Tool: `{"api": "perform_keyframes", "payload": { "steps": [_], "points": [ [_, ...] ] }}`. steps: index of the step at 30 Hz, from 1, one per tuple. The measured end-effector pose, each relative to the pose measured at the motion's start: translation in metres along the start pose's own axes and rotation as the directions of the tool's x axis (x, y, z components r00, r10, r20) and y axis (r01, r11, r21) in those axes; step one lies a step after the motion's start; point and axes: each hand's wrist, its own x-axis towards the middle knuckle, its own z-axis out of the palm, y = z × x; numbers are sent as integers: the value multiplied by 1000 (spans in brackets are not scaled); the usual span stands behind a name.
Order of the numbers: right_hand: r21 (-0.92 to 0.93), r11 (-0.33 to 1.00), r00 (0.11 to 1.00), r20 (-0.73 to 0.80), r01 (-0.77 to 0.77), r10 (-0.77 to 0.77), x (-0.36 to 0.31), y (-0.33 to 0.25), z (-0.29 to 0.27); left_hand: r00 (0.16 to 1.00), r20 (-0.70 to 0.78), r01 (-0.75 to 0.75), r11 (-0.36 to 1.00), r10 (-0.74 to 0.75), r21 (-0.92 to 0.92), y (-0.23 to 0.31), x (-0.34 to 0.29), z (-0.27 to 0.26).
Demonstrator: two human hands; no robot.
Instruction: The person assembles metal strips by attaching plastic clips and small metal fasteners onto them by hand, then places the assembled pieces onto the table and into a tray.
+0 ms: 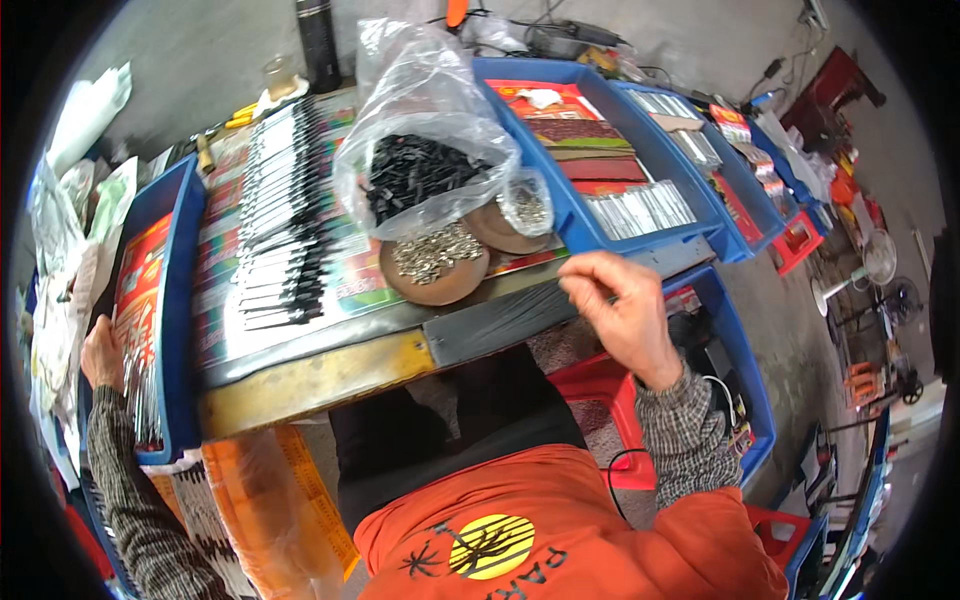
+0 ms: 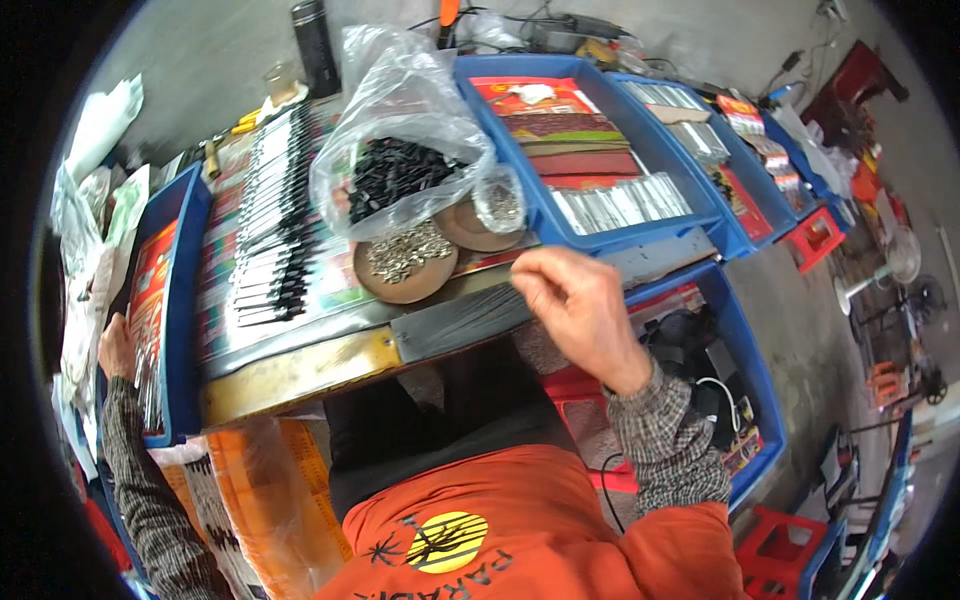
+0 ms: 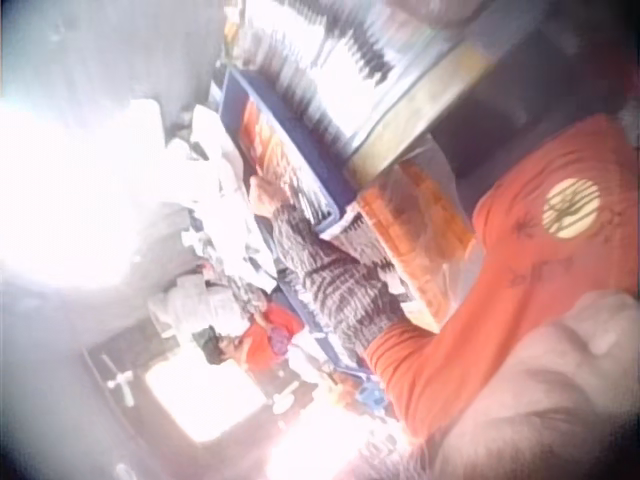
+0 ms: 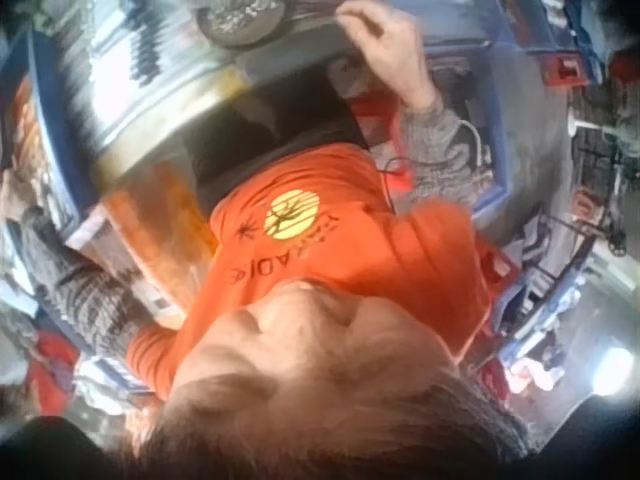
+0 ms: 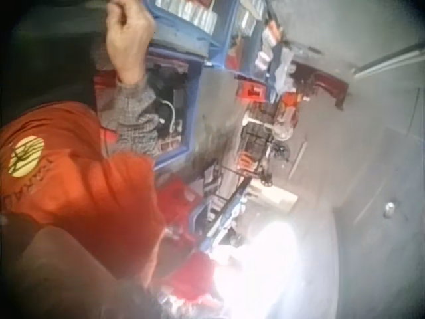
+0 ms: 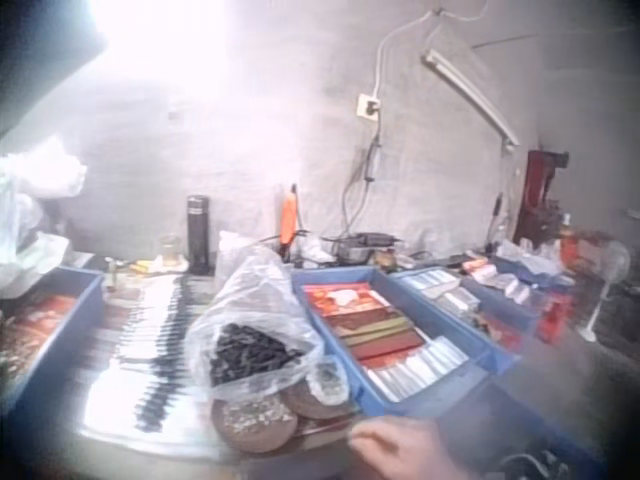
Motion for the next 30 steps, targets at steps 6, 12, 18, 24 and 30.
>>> {"api": "perform_keyframes", "payload": {
  "steps": [6, 12, 18, 24, 30],
  "points": [
    [-321, 946, 984, -176, -35, -23, 36, 51, -62, 994, -104, 15, 992, -28, -125, 25, -7, -45],
    [-616, 787, 997, -74, -48, 3, 72, 133, -114, 950, -305, -121, 820, -68, -559, 71, -25, -87],
    [-800, 598, 989, 48, -47, 142, 88, 185, -135, 987, -162, -134, 660, 19, -739, 177, -62, -167],
    [-877, 476, 991, 118, 72, 66, 90, 200, -137, 998, -66, -56, 640, 8, -766, 208, -78, -167],
    [-912, 400, 986, 138, 92, 90, 95, 207, -138, 997, -77, -75, 632, 24, -772, 224, -86, -163]
  ]
}}
